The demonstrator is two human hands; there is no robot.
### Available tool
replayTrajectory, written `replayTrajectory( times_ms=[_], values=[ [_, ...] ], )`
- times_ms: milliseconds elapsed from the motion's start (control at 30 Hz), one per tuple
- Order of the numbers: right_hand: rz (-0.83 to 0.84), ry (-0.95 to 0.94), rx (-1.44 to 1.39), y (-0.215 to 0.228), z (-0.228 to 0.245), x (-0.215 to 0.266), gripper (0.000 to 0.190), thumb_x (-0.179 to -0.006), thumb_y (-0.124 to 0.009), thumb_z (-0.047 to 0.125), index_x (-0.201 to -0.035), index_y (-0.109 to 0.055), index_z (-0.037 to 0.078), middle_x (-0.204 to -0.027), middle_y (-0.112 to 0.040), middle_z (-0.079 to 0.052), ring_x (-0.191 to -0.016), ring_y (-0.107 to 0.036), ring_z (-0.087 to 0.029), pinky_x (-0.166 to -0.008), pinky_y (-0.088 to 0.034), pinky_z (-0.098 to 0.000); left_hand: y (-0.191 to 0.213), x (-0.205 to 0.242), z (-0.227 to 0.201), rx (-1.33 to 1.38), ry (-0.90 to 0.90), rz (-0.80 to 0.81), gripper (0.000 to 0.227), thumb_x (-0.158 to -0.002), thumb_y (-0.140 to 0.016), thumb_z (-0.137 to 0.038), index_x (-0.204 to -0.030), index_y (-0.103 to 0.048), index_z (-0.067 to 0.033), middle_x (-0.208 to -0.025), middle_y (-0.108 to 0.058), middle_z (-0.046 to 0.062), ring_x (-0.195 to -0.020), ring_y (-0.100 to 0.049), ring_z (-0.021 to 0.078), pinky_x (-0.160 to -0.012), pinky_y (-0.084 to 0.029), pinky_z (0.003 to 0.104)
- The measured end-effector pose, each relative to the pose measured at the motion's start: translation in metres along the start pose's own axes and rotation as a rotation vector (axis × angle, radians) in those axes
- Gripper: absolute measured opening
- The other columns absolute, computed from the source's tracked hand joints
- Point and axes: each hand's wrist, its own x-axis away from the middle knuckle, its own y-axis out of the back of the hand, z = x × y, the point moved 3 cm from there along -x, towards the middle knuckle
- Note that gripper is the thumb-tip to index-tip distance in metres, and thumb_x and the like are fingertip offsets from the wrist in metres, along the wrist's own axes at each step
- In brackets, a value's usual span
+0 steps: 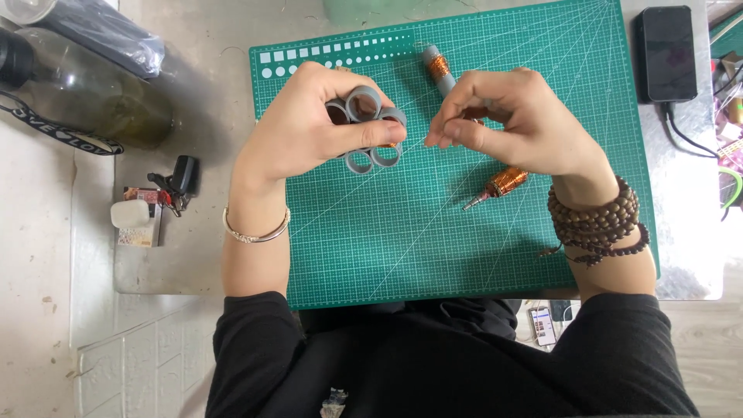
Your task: The person winds copper wire around a gray cylindrical object held in their left hand. They repeatedly wrap the wire, pull it taut, and adjust the coil on the cylinder while working on a green cutting mat.
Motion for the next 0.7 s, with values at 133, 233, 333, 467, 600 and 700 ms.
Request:
replayTrajectory(
  times_ms=[133, 233, 333, 467, 600, 700],
  values=[
    [-0.017, 0.015, 0.015, -0.003, 0.002, 0.002, 0.005, -0.090, -0.057, 0.001, -0.092, -0.059, -0.003, -0.087, -0.068, -0.013, -0.082, -0.069, -0.020, -0.073, -0.058, -0.0249, -0.003, 0.000, -0.005, 0.011, -0.017, 0.011, 0.019, -0.085, -0.071, -0.023, -0.078, -0.068, -0.0061, -0.053, -0.044, -0.005, -0.046, -0.031, 0.0032, -0.043, -0.024, 0.019],
    [-0.076, -0.009, 0.104, -0.004, 0.005, 0.004, 0.007, -0.086, -0.066, 0.000, -0.089, -0.060, -0.002, -0.083, -0.066, -0.011, -0.077, -0.068, -0.019, -0.069, -0.058, -0.0250, -0.006, -0.002, -0.008, -0.041, -0.024, 0.020, 0.019, -0.086, -0.071, -0.024, -0.077, -0.069, -0.0074, -0.054, -0.048, -0.005, -0.049, -0.035, 0.0043, -0.045, -0.027, 0.020],
    [-0.048, 0.046, 0.231, -0.005, 0.010, 0.006, 0.011, -0.084, -0.070, 0.000, -0.089, -0.060, 0.000, -0.079, -0.066, -0.007, -0.075, -0.066, -0.017, -0.066, -0.056, -0.0234, -0.005, -0.002, -0.007, -0.046, -0.026, 0.022, 0.019, -0.086, -0.070, -0.024, -0.078, -0.069, -0.0069, -0.054, -0.049, -0.004, -0.047, -0.036, 0.0048, -0.044, -0.027, 0.020],
    [0.025, 0.167, 0.296, -0.005, 0.011, 0.008, 0.007, -0.087, -0.064, -0.003, -0.093, -0.062, -0.001, -0.082, -0.068, -0.008, -0.074, -0.069, -0.017, -0.060, -0.057, -0.0227, -0.001, 0.000, -0.002, -0.032, -0.008, -0.036, 0.018, -0.086, -0.073, -0.021, -0.077, -0.068, -0.0064, -0.057, -0.042, -0.005, -0.049, -0.031, 0.0050, -0.045, -0.026, 0.020],
    [0.048, 0.195, 0.308, -0.004, 0.008, 0.010, 0.012, -0.087, -0.060, -0.003, -0.099, -0.066, -0.003, -0.084, -0.070, -0.010, -0.076, -0.070, -0.020, -0.059, -0.058, -0.0248, 0.002, 0.002, -0.001, -0.027, 0.041, -0.061, 0.020, -0.086, -0.073, -0.020, -0.073, -0.065, -0.0065, -0.058, -0.044, -0.004, -0.050, -0.032, 0.0047, -0.045, -0.026, 0.019],
    [0.072, 0.200, 0.315, -0.005, 0.005, 0.010, 0.014, -0.086, -0.062, -0.001, -0.100, -0.066, -0.003, -0.086, -0.071, -0.010, -0.075, -0.070, -0.020, -0.059, -0.058, -0.0238, 0.002, 0.001, 0.000, -0.041, 0.013, -0.053, 0.023, -0.086, -0.074, -0.019, -0.071, -0.063, -0.0071, -0.057, -0.043, -0.004, -0.050, -0.031, 0.0047, -0.046, -0.025, 0.020]
  ],
)
